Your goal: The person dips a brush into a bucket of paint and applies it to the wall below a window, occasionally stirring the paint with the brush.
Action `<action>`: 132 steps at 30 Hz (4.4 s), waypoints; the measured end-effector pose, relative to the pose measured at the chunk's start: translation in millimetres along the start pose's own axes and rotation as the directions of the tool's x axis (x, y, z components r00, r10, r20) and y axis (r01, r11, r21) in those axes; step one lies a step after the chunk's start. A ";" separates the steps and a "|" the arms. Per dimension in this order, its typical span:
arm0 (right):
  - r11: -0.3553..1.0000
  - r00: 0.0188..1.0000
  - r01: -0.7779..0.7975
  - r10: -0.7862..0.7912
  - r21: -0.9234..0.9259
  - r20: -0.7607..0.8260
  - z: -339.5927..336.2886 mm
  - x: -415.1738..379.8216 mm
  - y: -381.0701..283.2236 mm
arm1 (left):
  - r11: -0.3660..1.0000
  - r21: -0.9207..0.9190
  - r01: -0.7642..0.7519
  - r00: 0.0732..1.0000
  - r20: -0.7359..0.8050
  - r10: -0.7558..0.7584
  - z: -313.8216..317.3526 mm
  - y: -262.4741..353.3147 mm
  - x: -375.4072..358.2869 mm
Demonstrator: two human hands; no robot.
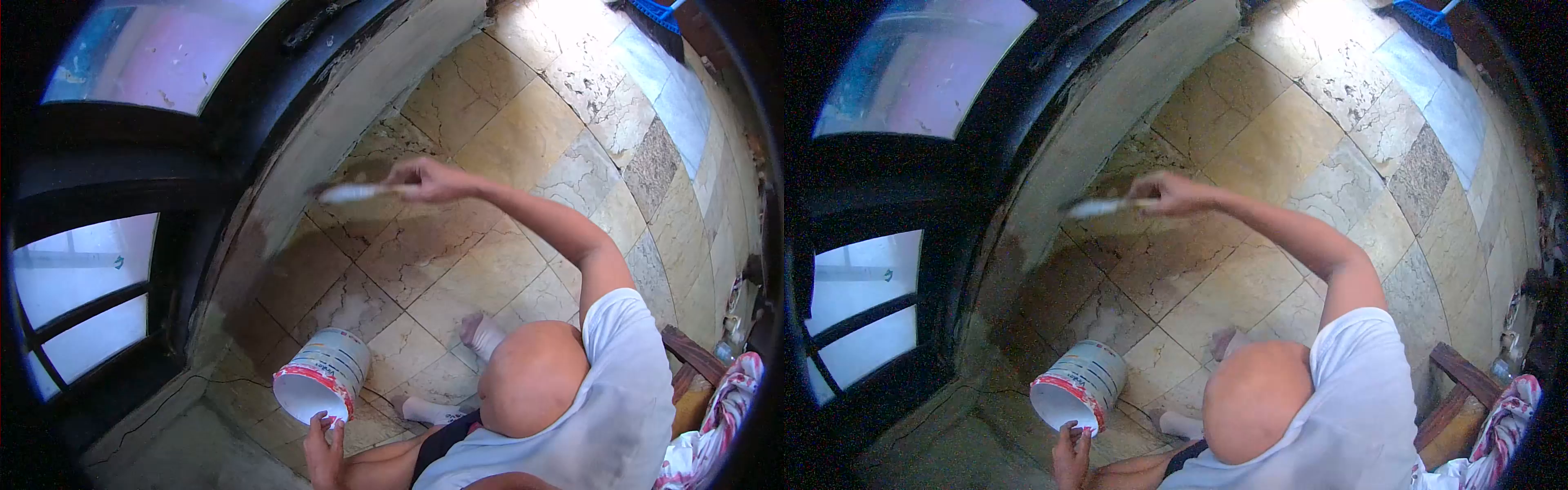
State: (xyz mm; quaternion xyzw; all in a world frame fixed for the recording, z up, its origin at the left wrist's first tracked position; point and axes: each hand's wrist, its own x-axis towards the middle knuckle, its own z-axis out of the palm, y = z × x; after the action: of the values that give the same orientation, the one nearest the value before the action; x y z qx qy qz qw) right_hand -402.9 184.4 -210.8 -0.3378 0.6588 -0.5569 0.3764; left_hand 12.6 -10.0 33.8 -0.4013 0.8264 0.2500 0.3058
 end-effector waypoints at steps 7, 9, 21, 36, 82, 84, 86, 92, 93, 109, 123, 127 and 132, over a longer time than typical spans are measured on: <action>0.981 0.909 -0.196 0.183 0.005 -0.375 -153.2 -11.6 7.2 | 0.997 -0.068 -0.020 0.995 -0.097 0.014 3.5 -3.2 -1.9; 0.982 0.818 -0.186 0.175 0.037 -0.548 -178.4 -36.4 16.1 | 0.997 -0.068 -0.027 0.995 -0.099 0.020 6.1 -8.8 -3.8; 0.942 0.223 -0.267 -0.146 -0.205 -0.964 -64.1 60.5 53.7 | 1.000 -0.030 0.004 0.992 -0.127 -0.008 14.8 -32.9 -17.4; 0.947 0.950 0.305 -0.296 -0.100 0.096 160.3 48.7 -21.2 | 0.995 -0.098 0.012 0.986 -0.165 -0.028 6.8 -31.8 -42.9; 0.985 0.676 -0.068 0.160 0.156 -0.719 -123.5 -71.1 0.8 | 0.994 -0.009 0.105 0.994 -0.027 -0.105 3.4 -39.3 -8.5; 0.985 0.505 -0.012 0.153 0.170 -0.850 -158.6 -62.7 12.3 | 0.992 0.017 0.122 0.992 -0.032 -0.121 1.9 -30.6 -2.8; 0.986 0.290 0.059 0.130 0.153 -0.948 -180.7 -44.4 25.8 | 0.991 0.009 0.133 0.991 -0.019 -0.133 -1.6 -19.1 2.1; 0.998 0.098 -0.067 0.005 -0.001 -0.995 -235.1 7.2 78.7 | 0.989 -0.038 0.146 0.989 -0.036 -0.147 3.9 -33.8 8.6; 0.991 0.106 -0.097 -0.080 -0.090 -0.991 -233.2 11.3 83.7 | 0.990 -0.038 0.138 0.990 -0.036 -0.139 3.9 -32.2 8.9; 0.924 0.186 -0.223 -0.273 -0.311 -0.944 -152.2 -17.4 75.0 | 0.999 0.051 0.006 0.996 -0.085 -0.001 9.4 -41.4 9.5; 0.946 0.465 -0.264 -0.046 -0.188 -0.884 -101.2 -10.0 36.6 | 0.999 0.033 0.024 0.998 -0.054 -0.022 0.2 -17.7 8.1; 0.956 0.296 -0.180 -0.174 -0.234 -0.939 -133.8 -19.3 46.3 | 0.999 0.029 0.042 0.997 -0.072 -0.040 3.3 -26.5 6.6; 0.982 0.168 -0.110 -0.131 -0.151 -0.977 -220.0 0.7 48.7 | 0.997 -0.006 0.072 0.995 -0.069 -0.072 3.7 -25.4 4.8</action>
State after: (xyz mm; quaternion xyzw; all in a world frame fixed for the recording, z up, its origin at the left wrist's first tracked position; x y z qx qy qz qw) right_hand -596.4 296.7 -237.8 0.0633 0.7922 -0.5812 -0.1749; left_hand 32.1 -24.1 23.6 -0.4400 0.8210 0.2263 0.2850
